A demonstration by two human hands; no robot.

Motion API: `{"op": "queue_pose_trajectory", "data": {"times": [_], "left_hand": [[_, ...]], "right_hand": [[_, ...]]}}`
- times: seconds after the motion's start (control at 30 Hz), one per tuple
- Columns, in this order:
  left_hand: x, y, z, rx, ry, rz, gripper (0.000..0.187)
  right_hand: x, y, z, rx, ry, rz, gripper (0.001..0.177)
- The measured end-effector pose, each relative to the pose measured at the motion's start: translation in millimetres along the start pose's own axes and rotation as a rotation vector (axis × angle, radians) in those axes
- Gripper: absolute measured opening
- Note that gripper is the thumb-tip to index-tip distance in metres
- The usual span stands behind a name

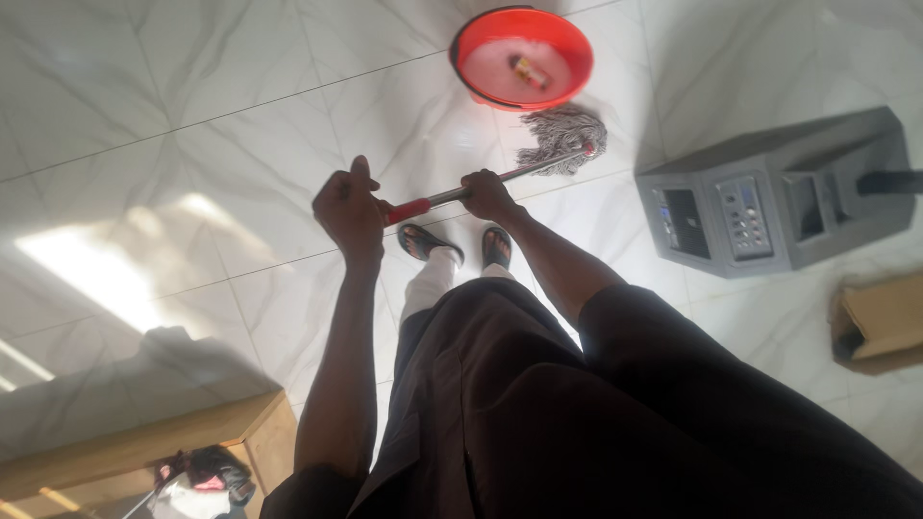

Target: The person mops a tiled floor using a mop and a bucket, then wrings out the mop head by hand over the bucket before continuing to mop the floor.

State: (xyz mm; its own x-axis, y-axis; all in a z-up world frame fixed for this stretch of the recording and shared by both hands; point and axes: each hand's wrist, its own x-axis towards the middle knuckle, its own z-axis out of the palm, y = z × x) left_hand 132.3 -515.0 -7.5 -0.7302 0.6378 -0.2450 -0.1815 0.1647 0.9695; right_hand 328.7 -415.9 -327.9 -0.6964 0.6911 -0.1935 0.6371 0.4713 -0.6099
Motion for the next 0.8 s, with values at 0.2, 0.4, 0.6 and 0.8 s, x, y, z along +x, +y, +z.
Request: {"op": "queue_pose_trajectory", "data": {"times": [0.2, 0.4, 0.6, 0.8], "left_hand": [[-69, 3, 26, -0.084, -0.105, -0.138, 0.043], [-130, 66, -17, -0.089, -0.127, 0.075, 0.036], [-180, 155, -86, -0.197, 0.043, 0.496, 0.034], [-211, 209, -150, -0.18, 0.279, 0.708, 0.035]], "right_hand": [[-87, 33, -33, -0.017, -0.014, 0.069, 0.016], [-128, 12, -76, -0.076, 0.134, -0.104, 0.027], [-107, -110, -145, -0.003, 0.231, -0.353, 0.036], [-91, -237, -207, 0.138, 0.341, -0.608, 0.038]]}}
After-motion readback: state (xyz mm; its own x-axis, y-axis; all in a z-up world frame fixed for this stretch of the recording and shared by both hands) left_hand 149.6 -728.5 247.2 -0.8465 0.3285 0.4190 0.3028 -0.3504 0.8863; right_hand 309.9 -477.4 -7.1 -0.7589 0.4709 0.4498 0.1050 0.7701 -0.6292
